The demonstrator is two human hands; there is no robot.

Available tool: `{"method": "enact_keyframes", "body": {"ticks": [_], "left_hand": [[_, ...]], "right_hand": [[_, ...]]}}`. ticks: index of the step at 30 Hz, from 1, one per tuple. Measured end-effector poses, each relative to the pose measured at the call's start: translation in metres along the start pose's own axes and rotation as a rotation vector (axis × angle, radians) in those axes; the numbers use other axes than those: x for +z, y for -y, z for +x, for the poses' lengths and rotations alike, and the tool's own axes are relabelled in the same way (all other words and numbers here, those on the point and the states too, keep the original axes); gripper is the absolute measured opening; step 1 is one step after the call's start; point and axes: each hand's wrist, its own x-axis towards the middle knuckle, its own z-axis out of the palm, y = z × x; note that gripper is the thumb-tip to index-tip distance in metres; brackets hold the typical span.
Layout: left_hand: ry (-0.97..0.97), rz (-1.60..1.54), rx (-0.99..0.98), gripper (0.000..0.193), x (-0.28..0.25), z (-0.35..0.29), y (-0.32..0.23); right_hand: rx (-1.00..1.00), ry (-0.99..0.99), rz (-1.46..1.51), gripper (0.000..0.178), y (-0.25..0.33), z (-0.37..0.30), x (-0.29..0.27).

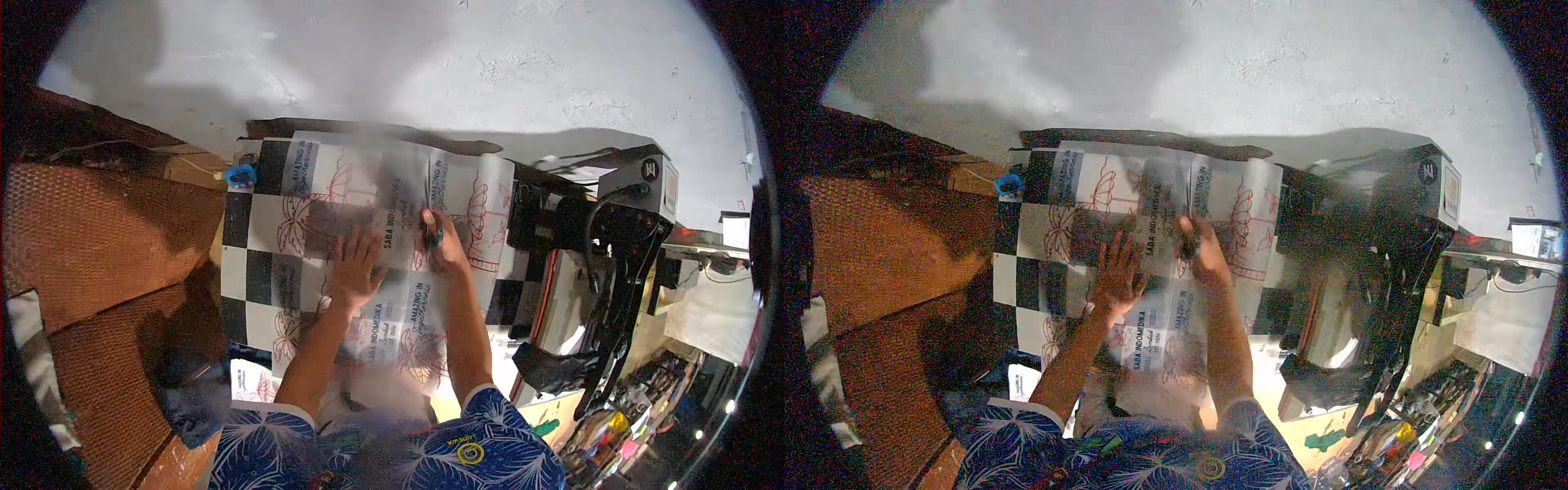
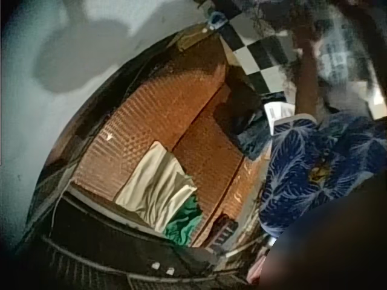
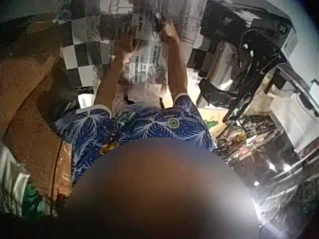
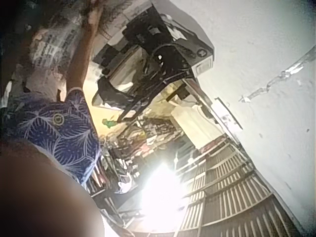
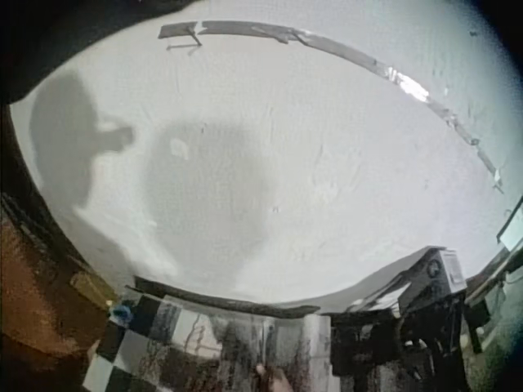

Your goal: Use a utility knife to manually cut printed vinyl sheets on a checkered workbench.

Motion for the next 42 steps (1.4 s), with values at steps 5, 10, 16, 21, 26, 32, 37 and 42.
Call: {"method": "enact_keyframes", "body": {"ticks": [5, 10, 16, 21, 26, 32, 37, 42], "left_hand": [[-0.03, 0.0, 0.006, 0.063, 0.002, -0.001, -0.001], [-0.003, -0.005, -0.027, 0.064, 0.006, -0.002, 0.001], [-0.018, 0.023, -0.037, 0.062, 0.003, -0.003, -0.001], [0.014, 0.0, -0.03, 0.061, -0.003, -0.001, -0.001], [0.0, 0.007, -0.021, 0.061, -0.004, -0.001, -0.001], [-0.025, 0.014, -0.012, 0.062, 0.002, -0.004, 0.0], [-0.04, -0.027, -0.025, 0.063, 0.004, -0.004, 0.002], [-0.131, -0.084, 0.014, 0.065, 0.002, -0.006, 0.003]], "right_hand": [[-0.042, -0.003, -0.021, 0.05, 0.01, 0.039, -0.009], [-0.011, -0.038, -0.199, 0.049, 0.004, 0.066, -0.015], [-0.076, -0.012, -0.041, 0.068, -0.012, 0.074, -0.023], [-0.126, 0.082, 0.078, 0.076, -0.015, 0.072, -0.025], [-0.087, 0.0, -0.036, 0.052, -0.018, 0.076, -0.022], [-0.153, -0.068, -0.077, 0.035, -0.018, 0.077, -0.015], [-0.076, -0.131, -0.095, 0.028, -0.009, 0.07, -0.007], [-0.209, -0.18, -0.072, 0.022, -0.009, 0.052, 0.009]]}}
